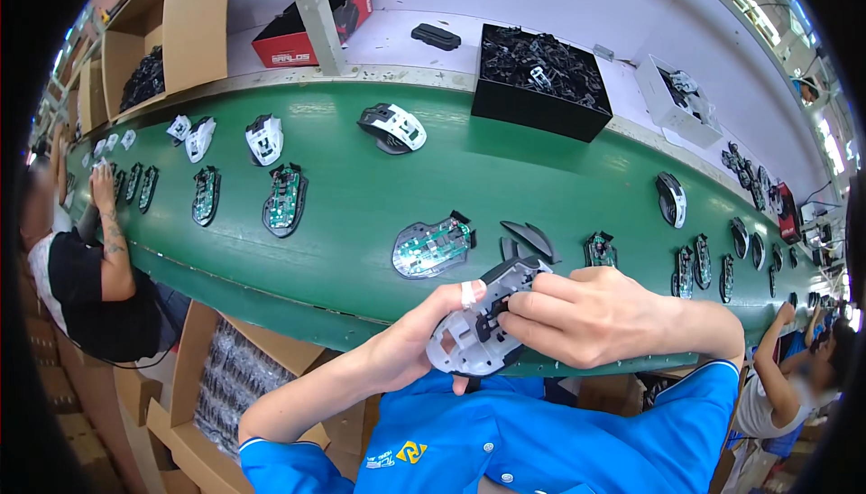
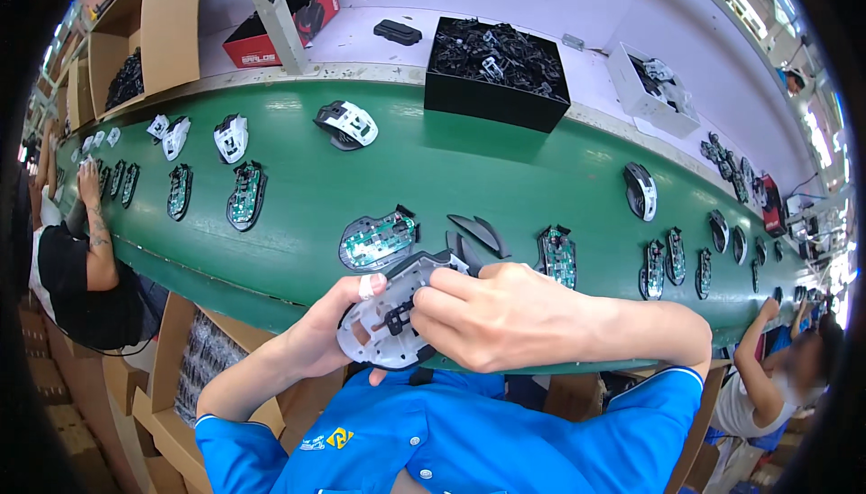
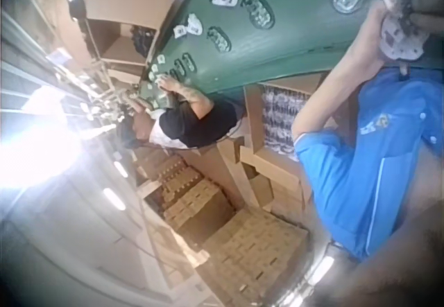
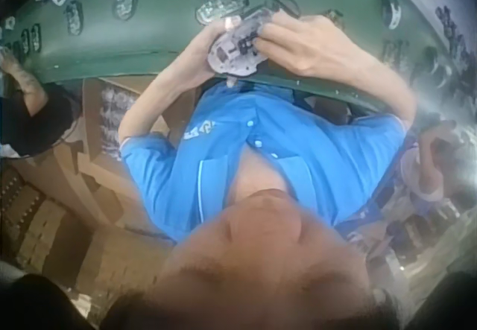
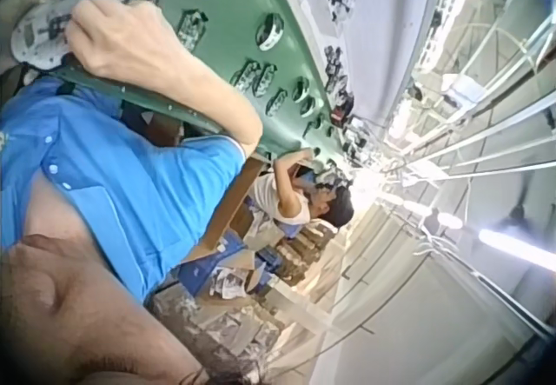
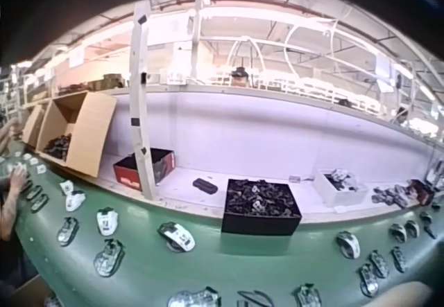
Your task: The person assembles computer mice on a factory assembly line. They pick up mouse shells and internal components from a green conveyor belt, insert the components into the shells, and snap the parts together. The person handles the items one at a time, moving from one unit to the next along the line.
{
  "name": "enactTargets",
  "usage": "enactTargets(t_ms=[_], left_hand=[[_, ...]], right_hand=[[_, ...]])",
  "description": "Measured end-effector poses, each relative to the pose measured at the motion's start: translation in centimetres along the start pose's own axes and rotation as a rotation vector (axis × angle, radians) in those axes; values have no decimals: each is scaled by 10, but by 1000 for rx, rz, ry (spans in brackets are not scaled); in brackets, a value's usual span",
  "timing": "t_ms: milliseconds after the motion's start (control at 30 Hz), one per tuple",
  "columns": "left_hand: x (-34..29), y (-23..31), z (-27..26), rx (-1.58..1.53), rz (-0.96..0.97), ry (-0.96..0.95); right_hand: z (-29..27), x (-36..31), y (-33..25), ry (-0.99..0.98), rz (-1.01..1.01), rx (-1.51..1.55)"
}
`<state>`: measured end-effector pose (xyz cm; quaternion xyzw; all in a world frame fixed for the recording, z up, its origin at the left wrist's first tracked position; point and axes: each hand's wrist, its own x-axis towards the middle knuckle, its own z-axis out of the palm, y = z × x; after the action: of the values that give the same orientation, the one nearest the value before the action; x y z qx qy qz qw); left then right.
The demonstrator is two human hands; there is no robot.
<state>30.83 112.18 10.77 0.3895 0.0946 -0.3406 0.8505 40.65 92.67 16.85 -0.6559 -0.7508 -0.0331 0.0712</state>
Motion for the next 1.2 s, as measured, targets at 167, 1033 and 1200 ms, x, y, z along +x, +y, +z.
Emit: enactTargets(t_ms=[167, 1033, 1200], left_hand=[[2, 0, 4, 191, 13, 18], [5, 6, 16, 440, 321, 190], [5, 2, 16, 576, 454, 268]], right_hand=[[-8, -5, -11, -48, -13, -148], [-10, 2, -18, 210, 644, 269], [-8, 8, -20, 235, 726, 331]])
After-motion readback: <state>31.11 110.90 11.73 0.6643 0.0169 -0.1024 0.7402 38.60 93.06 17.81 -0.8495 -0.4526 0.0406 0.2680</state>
